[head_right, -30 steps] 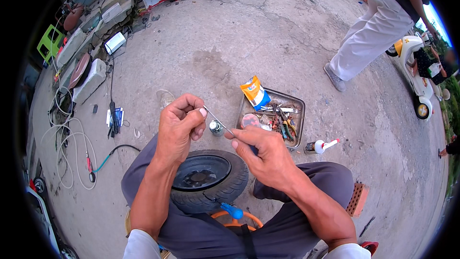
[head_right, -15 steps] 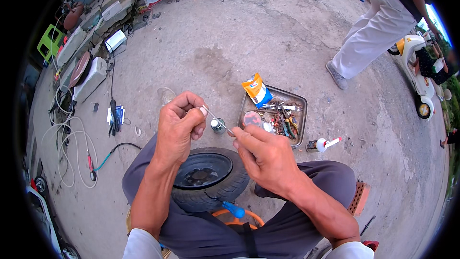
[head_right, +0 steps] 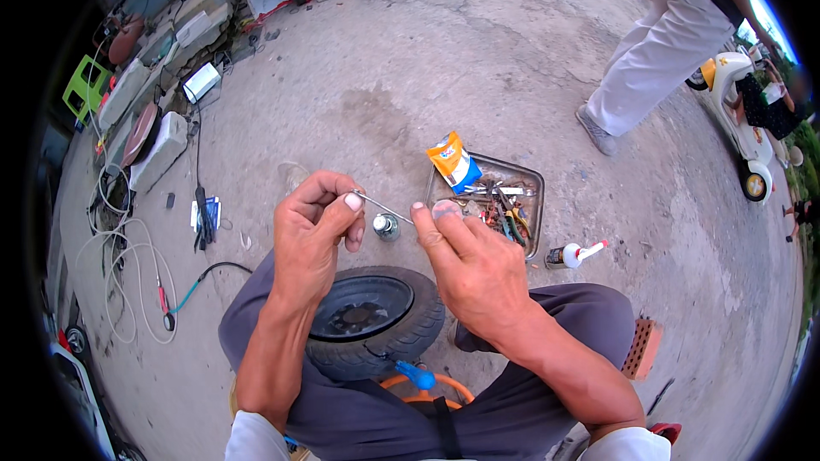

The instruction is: The person repairs a small tire by using a tool to apply adhesive and then inserting a repair plug into a puncture in the rubber.

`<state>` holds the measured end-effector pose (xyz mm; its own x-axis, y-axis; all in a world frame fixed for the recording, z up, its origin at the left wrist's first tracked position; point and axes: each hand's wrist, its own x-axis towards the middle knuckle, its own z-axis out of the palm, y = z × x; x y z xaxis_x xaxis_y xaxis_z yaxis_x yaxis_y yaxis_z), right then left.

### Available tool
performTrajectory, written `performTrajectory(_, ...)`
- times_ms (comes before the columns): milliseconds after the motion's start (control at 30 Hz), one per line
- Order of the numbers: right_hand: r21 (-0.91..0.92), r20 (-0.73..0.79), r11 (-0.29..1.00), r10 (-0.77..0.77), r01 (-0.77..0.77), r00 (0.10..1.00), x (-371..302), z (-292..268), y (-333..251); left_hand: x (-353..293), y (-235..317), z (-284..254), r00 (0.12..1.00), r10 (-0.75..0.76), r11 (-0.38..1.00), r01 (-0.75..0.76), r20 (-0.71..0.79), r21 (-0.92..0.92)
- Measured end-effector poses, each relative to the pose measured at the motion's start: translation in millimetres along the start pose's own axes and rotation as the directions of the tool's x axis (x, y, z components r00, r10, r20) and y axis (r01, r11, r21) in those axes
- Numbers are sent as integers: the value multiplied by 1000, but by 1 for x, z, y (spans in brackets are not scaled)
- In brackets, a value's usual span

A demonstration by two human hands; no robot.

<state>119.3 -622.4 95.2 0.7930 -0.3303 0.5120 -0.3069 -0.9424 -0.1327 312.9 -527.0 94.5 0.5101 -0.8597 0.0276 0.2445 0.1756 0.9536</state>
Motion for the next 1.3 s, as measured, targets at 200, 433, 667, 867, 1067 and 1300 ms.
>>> performTrajectory(200, -1, -41, 999, -41, 41, 998, -5, 3, 3, -1, -4, 2, 999, 54, 998, -53, 11, -25)
performTrajectory(433, 50, -68, 998, -21, 25, 997, -7, 10, -5, -1, -2, 8, 992, 121, 989, -119, 28, -89)
performTrajectory(667, 129, -77, 992, 15, -5, 997, -8, 15, -7, -1, -9, 7, 989, 102, 968, -74, 108, -239)
performTrajectory(867, 326, 50, 933, 142, -151, 989, -5, 10, -10, -3, -8, 3, 973, 133, 988, -115, 189, -101)
performTrajectory(1067, 580, -78, 800, 239, -151, 968, 16, -7, 6, -6, -8, 8, 971, 121, 992, -127, 208, 19)
performTrajectory(1300, 614, -122, 783, 217, -98, 968, 25, -8, 5, -9, -11, 18, 964, 87, 986, -119, 253, 114)
